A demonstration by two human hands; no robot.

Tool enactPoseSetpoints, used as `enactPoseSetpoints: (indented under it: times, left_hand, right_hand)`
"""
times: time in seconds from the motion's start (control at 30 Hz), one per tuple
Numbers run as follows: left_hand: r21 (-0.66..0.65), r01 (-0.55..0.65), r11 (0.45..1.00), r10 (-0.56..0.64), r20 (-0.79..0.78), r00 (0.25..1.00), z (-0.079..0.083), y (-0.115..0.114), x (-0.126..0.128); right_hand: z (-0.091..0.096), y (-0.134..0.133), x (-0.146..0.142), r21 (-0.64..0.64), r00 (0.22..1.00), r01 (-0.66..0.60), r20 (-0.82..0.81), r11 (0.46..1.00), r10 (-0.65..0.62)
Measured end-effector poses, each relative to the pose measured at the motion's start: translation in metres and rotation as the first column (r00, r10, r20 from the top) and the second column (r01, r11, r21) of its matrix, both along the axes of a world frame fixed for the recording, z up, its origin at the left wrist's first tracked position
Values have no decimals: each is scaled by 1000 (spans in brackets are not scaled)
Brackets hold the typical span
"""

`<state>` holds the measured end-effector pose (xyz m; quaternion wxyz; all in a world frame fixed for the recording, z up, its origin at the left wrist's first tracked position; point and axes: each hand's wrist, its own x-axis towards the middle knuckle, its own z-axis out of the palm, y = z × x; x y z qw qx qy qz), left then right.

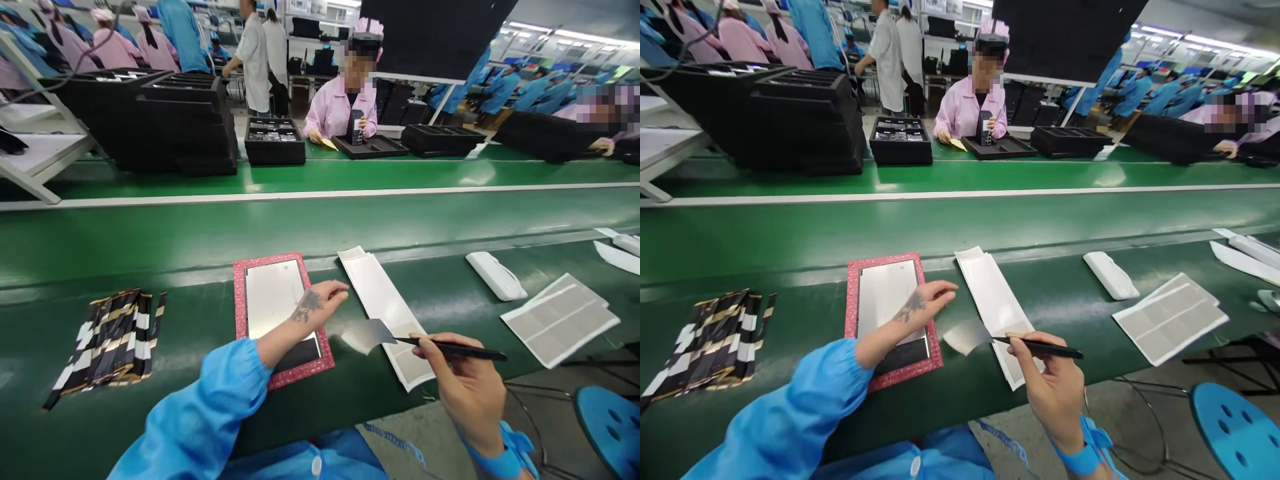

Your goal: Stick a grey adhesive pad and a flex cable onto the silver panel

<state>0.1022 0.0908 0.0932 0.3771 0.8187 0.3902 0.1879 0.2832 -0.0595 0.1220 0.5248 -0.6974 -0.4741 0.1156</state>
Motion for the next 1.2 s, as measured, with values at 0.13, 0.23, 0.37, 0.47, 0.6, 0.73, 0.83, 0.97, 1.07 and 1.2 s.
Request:
enactPoseSetpoints:
  times: [0.13, 0.23, 0.37, 0.47, 0.6, 0.73, 0.83, 0.97, 1.07, 1.2]
  left_hand:
    - [-539, -182, 822, 349, 227, 909, -15, -52, -67]
    - [-799, -158, 580, 547, 237, 803, -26, -79, -90]
    - [-895, -122, 429, 675, 228, 702, -31, -87, -100]
    - [-915, -98, 392, 716, 236, 657, -31, -86, -105]
    - [-909, -116, 401, 762, 261, 592, -28, -87, -115]
    - [-860, -184, 475, 741, 278, 611, -23, -86, -125]
    - [-810, -260, 526, 694, 232, 682, -23, -85, -129]
    - [-735, -361, 575, 616, 98, 782, -28, -89, -126]
    - [-546, -479, 687, 572, 1, 820, -32, -94, -119]
    - [-325, -540, 776, 545, -84, 834, -34, -98, -114]
  right_hand:
    - [-10, 10, -29, 54, 987, -109, -113, 993, 115]
    - [-20, 16, -49, 83, 963, -187, -183, 979, 199]
    - [-31, 20, -73, 82, 929, -268, -243, 960, 280]
    - [-33, 19, -87, 89, 913, -290, -274, 953, 303]
    - [-32, 20, -95, 119, 902, -276, -312, 954, 300]
    - [-37, 27, -96, 60, 894, -231, -380, 971, 237]
    - [-48, 31, -95, -26, 893, -219, -409, 975, 190]
    - [-69, 28, -92, -135, 914, -196, -385, 971, 131]
    - [-81, 21, -91, -175, 926, -170, -364, 970, 97]
    - [-88, 14, -91, -194, 916, -188, -388, 963, 101]
